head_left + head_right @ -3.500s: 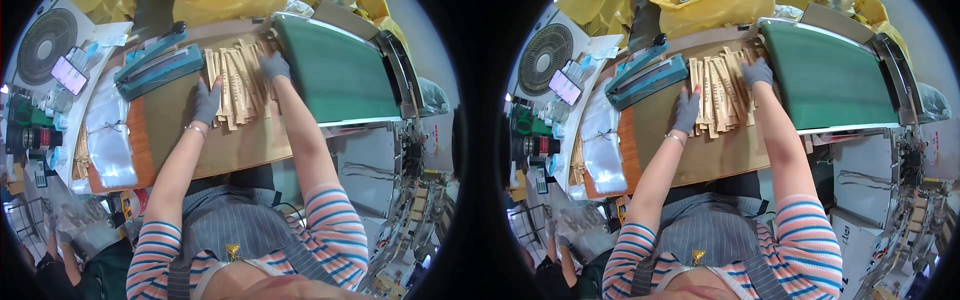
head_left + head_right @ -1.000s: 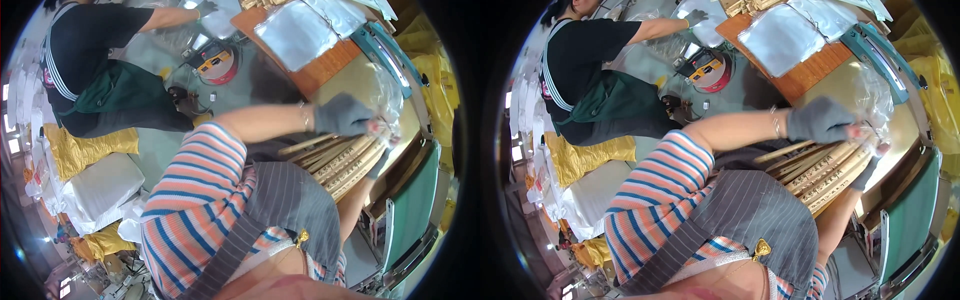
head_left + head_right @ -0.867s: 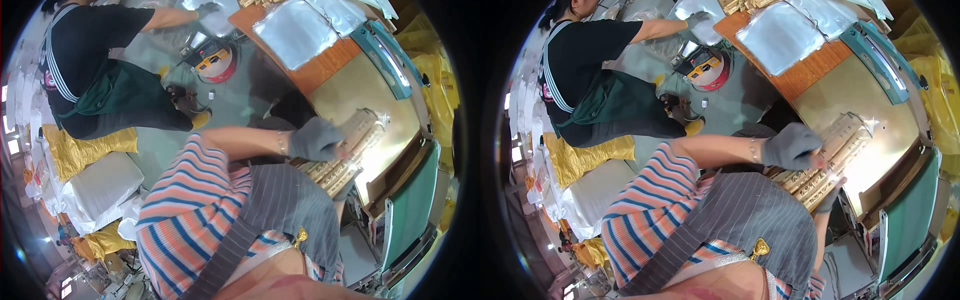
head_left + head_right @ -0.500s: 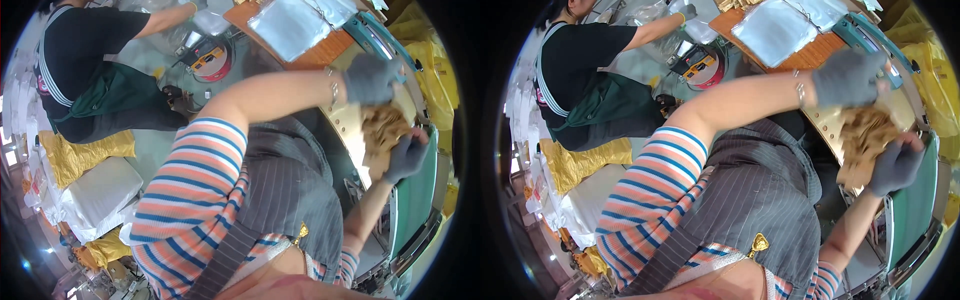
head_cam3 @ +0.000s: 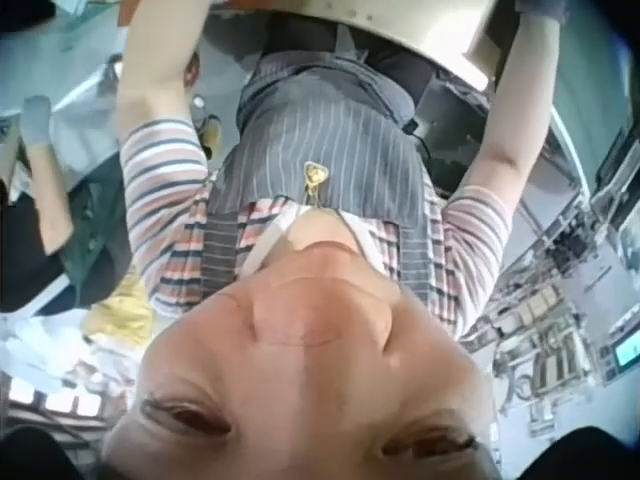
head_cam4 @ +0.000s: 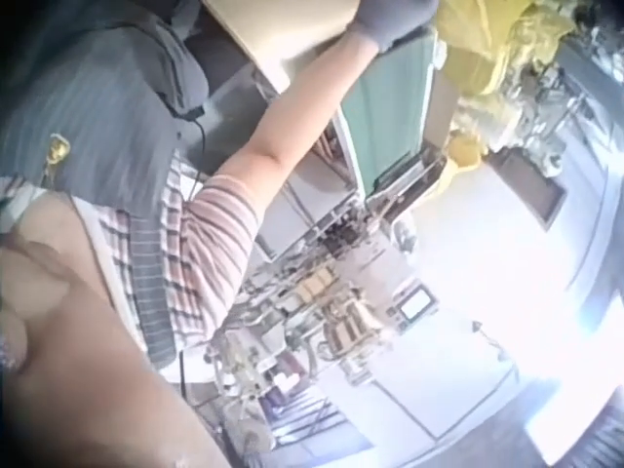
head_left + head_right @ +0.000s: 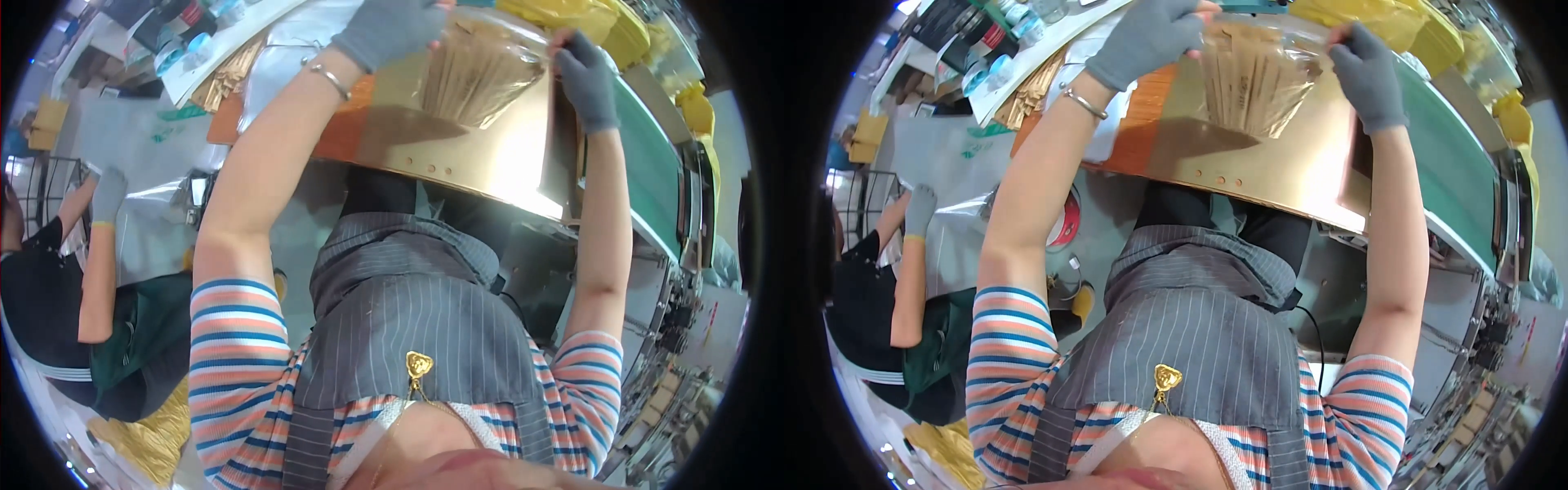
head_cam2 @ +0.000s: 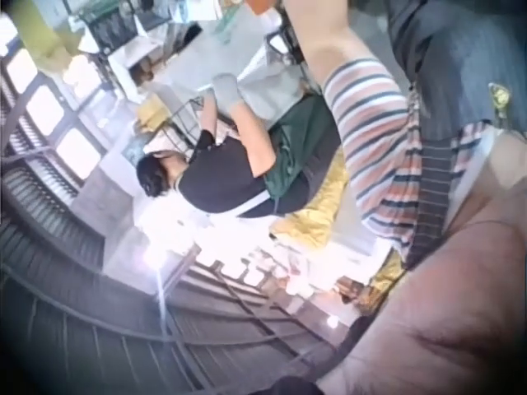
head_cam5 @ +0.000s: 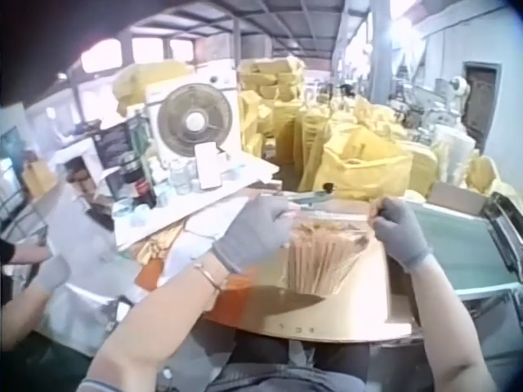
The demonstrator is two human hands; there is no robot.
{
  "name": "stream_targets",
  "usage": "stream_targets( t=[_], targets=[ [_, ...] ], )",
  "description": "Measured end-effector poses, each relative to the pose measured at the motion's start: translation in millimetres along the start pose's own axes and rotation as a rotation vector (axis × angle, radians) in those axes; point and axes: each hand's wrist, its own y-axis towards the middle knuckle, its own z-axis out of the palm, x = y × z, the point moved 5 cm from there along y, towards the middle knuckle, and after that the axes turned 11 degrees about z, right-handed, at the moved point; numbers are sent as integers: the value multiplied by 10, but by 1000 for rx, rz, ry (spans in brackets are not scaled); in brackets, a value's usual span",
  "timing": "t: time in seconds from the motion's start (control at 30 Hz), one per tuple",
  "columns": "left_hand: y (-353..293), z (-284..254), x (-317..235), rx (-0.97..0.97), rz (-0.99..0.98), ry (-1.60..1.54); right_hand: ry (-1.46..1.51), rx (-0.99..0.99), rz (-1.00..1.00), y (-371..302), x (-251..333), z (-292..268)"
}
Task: Packaging bundles of wooden sticks into plastic bags and sealing them using a heat sealer.
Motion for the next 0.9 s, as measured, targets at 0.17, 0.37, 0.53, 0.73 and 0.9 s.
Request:
stream_targets(
  t=[0.17, 0.37, 0.53, 0.73, 0.9],
  targets=[
    [-241, 302, 249, 402, -426, -301, -99, 181, 8, 18, -78, -178],
    [-55, 176, -232, 332, -460, -490, -330, 148, -477, -426, 343, 459],
    [-132, 194, 83, 34, -234, -493, 10, 9, -264, -122, 365, 496],
    [-1212, 1194, 1365, 65, -755, -713, -597, -301, -167, 1101, -734, 887],
    [-1395, 1598, 2056, 5, -1222, -963, -431, -590, -92, 2094, -929, 867]
  ],
)
